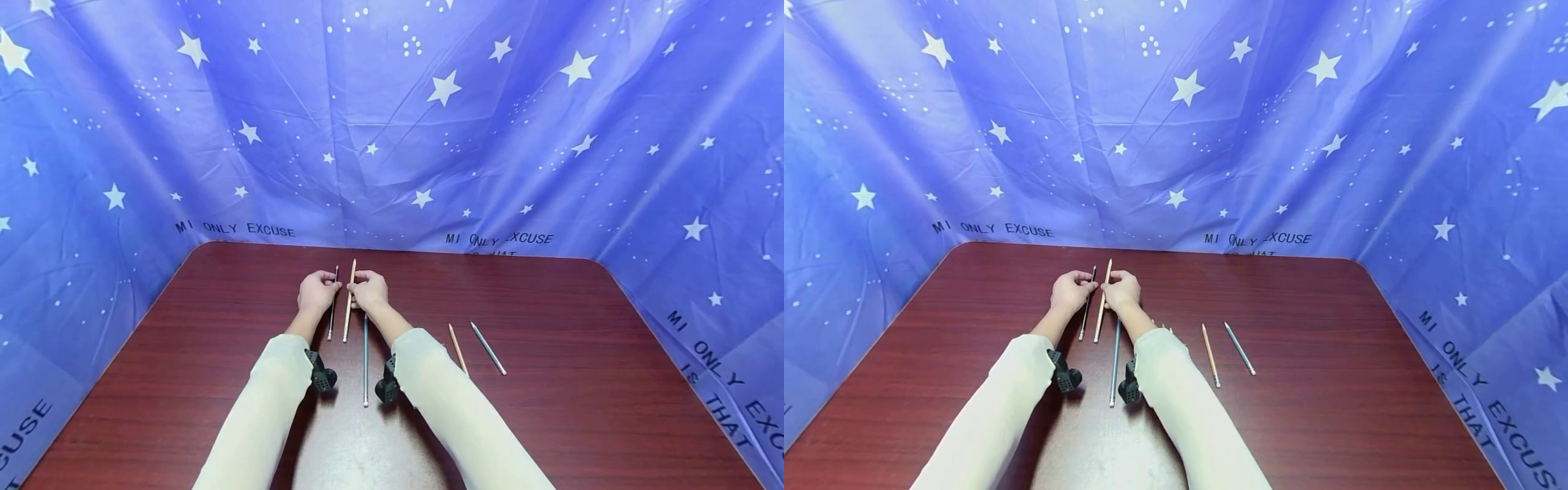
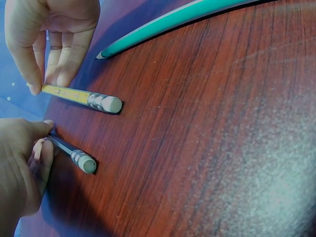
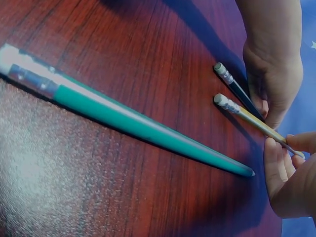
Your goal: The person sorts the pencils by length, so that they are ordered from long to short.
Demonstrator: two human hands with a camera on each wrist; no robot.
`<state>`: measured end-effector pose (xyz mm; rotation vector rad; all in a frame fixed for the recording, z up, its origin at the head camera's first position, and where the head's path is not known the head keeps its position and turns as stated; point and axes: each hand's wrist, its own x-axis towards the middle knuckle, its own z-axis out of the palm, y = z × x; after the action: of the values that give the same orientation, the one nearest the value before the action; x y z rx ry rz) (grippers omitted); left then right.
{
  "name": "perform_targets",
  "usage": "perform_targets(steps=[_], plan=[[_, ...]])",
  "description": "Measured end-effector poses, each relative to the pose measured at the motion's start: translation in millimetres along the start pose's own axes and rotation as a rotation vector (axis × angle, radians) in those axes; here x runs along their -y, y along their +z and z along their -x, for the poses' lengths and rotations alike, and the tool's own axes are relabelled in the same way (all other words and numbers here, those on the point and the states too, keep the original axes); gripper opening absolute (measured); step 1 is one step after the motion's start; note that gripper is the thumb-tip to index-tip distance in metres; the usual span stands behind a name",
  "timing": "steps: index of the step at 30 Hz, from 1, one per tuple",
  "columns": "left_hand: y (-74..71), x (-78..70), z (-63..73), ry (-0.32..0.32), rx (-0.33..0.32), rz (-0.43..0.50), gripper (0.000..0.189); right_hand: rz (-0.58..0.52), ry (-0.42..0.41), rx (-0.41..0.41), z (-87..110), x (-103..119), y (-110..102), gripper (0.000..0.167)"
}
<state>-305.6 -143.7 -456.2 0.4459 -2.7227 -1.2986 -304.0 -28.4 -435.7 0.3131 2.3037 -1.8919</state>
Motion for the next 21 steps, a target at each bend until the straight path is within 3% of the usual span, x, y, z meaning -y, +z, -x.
perform_targets(steps=[21], plan=[[-1.1,0.0,1.5,-0.002,0.003,0.006,0.026,0.2,-0.02,-0.043,-4.1,-8.1,1.6,0.031]])
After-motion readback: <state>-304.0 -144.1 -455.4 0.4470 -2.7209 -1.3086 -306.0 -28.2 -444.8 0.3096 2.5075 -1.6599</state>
